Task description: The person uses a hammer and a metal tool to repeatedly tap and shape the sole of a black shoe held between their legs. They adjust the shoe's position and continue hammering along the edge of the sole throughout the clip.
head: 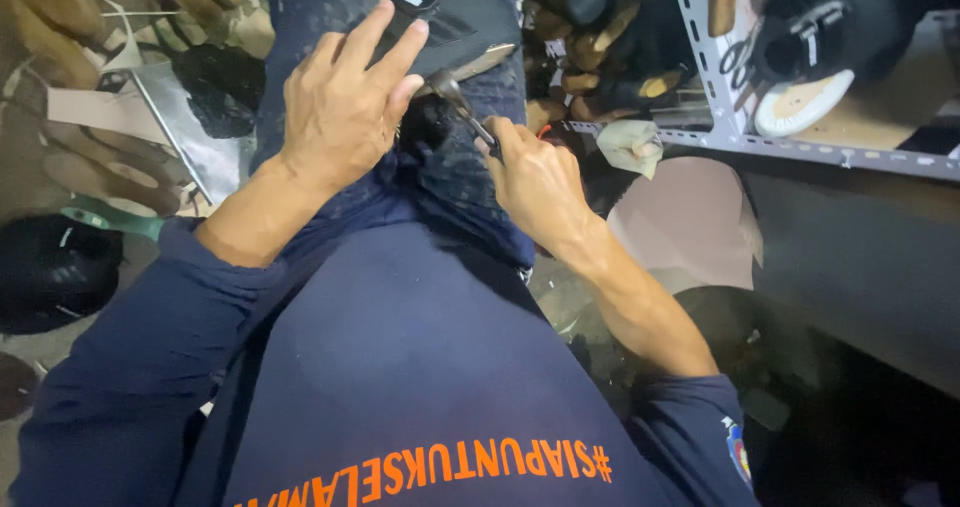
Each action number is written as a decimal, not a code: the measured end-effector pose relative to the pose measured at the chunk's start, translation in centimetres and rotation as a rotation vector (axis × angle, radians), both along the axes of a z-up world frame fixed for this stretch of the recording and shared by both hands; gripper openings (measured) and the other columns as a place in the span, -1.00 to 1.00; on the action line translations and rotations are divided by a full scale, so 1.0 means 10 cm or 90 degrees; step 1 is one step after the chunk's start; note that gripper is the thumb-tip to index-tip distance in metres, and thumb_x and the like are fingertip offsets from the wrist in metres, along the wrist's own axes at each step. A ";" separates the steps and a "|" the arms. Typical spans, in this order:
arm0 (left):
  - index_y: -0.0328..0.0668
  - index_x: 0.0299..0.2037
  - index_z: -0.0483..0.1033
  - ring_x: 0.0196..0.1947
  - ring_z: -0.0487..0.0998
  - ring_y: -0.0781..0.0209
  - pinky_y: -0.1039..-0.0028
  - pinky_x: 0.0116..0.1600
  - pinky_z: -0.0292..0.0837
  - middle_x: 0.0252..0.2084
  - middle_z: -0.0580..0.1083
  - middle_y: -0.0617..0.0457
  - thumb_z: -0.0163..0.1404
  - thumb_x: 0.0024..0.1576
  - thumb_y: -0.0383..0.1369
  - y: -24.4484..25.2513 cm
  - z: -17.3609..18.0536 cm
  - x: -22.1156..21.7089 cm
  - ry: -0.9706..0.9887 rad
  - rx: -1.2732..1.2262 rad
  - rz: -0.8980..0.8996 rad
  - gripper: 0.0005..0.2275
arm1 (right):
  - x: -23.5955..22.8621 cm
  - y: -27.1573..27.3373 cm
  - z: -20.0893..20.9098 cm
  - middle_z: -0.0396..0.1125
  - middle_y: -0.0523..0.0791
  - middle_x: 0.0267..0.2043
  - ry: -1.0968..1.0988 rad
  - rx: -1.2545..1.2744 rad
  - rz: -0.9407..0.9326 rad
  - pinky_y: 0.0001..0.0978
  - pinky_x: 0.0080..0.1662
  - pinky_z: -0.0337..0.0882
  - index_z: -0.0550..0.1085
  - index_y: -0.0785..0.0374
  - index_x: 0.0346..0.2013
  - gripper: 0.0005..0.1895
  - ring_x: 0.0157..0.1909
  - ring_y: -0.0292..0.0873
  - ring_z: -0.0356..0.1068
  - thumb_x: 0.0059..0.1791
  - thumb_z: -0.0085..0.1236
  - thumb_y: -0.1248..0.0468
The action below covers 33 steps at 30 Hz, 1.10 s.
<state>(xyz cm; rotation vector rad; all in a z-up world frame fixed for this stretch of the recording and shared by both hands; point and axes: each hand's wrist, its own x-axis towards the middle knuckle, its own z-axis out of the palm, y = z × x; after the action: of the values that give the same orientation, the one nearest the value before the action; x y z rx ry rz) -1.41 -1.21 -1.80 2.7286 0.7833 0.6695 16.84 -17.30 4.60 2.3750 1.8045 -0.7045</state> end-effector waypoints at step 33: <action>0.14 0.38 0.47 -0.14 0.45 0.05 0.30 -0.18 0.58 0.38 0.32 -0.06 0.16 0.32 -0.19 -0.09 0.08 0.07 0.070 0.018 0.006 -0.59 | 0.17 0.24 0.42 0.30 0.03 -0.54 0.145 -0.181 -0.014 0.10 -0.35 0.20 0.13 0.24 -0.33 -0.65 -0.46 0.35 0.23 0.24 -0.15 0.11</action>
<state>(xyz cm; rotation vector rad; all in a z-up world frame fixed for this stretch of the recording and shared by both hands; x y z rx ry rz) -0.66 -2.15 -1.00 2.8094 0.8182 0.5392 18.53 -14.91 8.83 2.2050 1.6222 -1.1893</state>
